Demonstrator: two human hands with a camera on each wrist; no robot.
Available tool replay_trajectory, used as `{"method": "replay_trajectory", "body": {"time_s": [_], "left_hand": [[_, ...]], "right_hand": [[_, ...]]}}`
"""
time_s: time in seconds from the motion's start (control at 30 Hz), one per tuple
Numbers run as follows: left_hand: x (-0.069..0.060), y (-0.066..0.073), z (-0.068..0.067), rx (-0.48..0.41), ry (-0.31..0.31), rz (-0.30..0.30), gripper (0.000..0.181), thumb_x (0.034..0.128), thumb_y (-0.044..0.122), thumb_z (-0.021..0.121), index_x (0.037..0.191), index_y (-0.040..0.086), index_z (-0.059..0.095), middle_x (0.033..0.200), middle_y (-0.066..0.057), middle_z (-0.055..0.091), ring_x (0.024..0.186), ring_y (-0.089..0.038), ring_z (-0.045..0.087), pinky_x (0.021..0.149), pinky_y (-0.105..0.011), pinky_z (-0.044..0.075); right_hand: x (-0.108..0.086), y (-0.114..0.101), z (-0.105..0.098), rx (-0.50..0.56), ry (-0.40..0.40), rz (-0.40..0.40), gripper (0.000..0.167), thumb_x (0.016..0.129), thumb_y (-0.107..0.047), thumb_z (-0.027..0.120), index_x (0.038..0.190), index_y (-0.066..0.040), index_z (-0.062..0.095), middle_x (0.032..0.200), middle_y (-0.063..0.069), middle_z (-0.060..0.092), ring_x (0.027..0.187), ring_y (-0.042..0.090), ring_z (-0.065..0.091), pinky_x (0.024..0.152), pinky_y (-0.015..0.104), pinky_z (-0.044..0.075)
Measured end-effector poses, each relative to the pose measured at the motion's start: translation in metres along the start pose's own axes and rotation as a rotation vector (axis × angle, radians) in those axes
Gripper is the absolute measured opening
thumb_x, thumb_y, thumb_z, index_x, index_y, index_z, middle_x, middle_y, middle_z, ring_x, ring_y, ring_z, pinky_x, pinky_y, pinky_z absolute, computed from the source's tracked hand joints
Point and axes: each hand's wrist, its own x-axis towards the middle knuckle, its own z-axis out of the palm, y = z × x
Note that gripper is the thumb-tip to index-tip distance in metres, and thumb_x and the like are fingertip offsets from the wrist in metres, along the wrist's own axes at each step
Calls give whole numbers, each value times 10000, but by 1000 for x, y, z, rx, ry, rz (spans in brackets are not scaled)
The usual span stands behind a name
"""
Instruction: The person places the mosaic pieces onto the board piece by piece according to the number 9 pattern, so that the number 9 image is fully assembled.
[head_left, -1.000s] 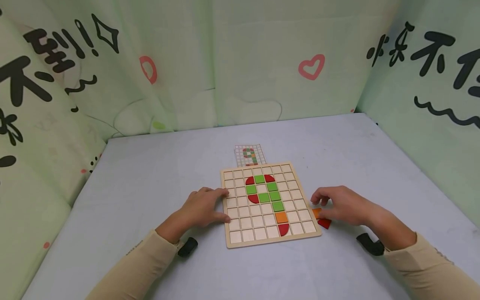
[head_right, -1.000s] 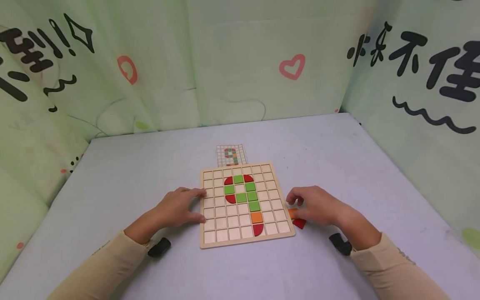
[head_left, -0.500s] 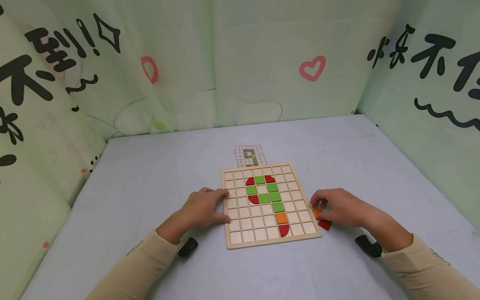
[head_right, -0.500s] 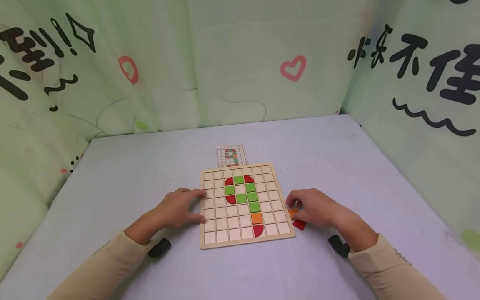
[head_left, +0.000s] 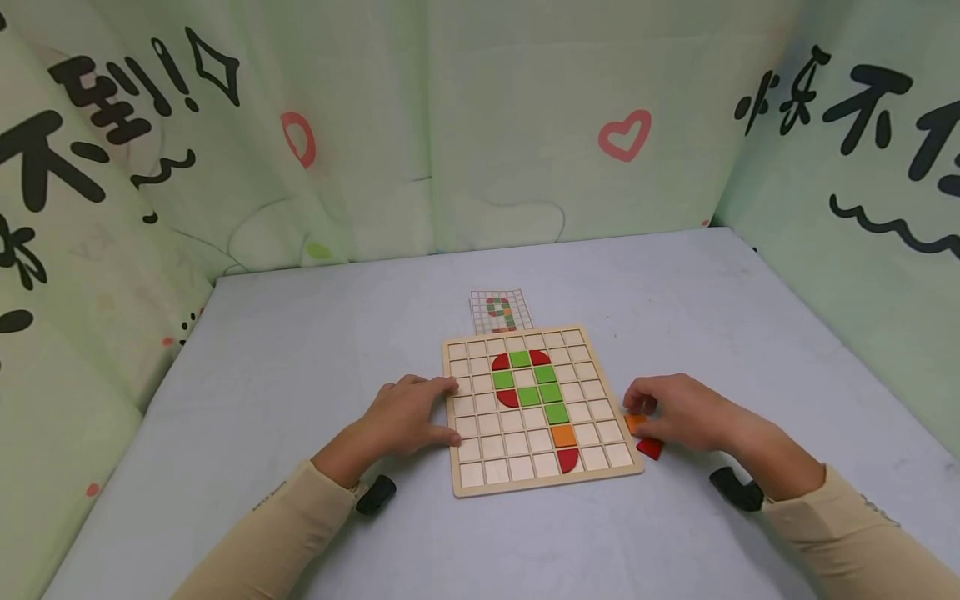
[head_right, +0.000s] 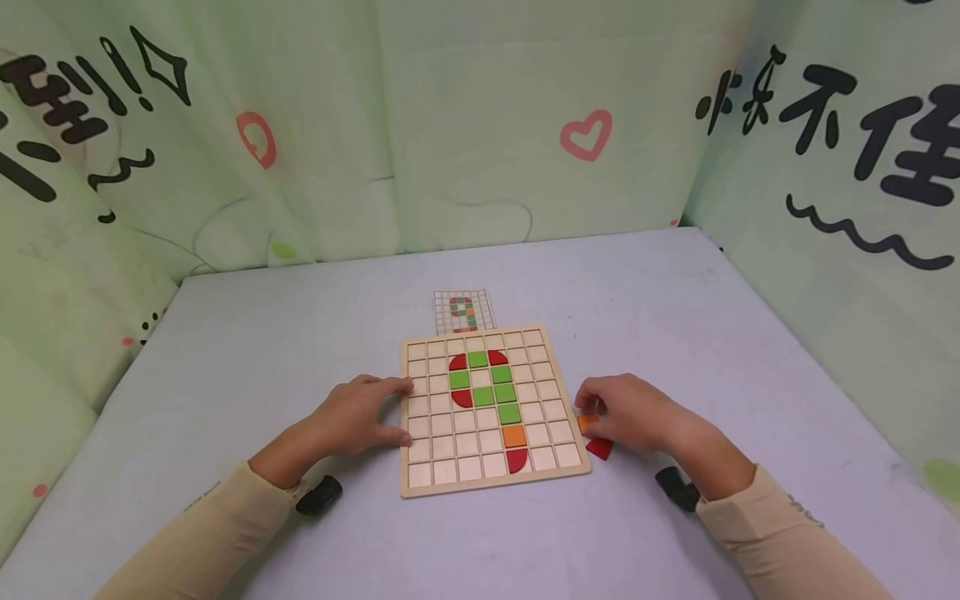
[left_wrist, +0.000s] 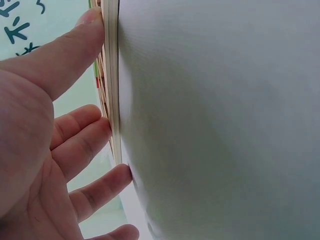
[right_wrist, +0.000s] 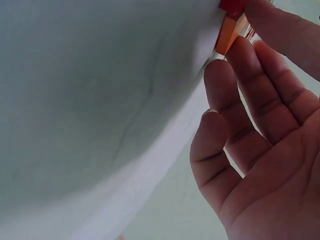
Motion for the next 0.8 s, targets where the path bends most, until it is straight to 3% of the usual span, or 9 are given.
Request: {"method": "replay_trajectory", "body": {"time_s": [0.2,0.47,0.8], "left_hand": [[0,0,0,-1,2,3,768,785,463,844,1431,172,548,1333,-61,610,1304,-317,470,1028,-527,383],[0,1,-1,4,0,-3,768,785,464,844,1431,174,547,1334,-61,609,1303,-315,471,1028,-522,384],[-1,2,-3,-3,3,4,760,788,456,843,1427,169,550,1332,-61,612,1304,-321,470,1027,-529,383]], "right_hand": [[2,-1,-1,-25,-8,-12,196,829,-154,797,967,-151,658,888,-89,597,850,148,542,786,380,491],[3,0,-2,-21,-20,6,251,831,-160,790,1033,-76,666,950,-59,634,883,173,576,819,409,511],[3,-2,-5,-15,11,-6,264,840,-170,771,1057,-60,670,932,-70,622,892,168,572,824,399,506]]}}
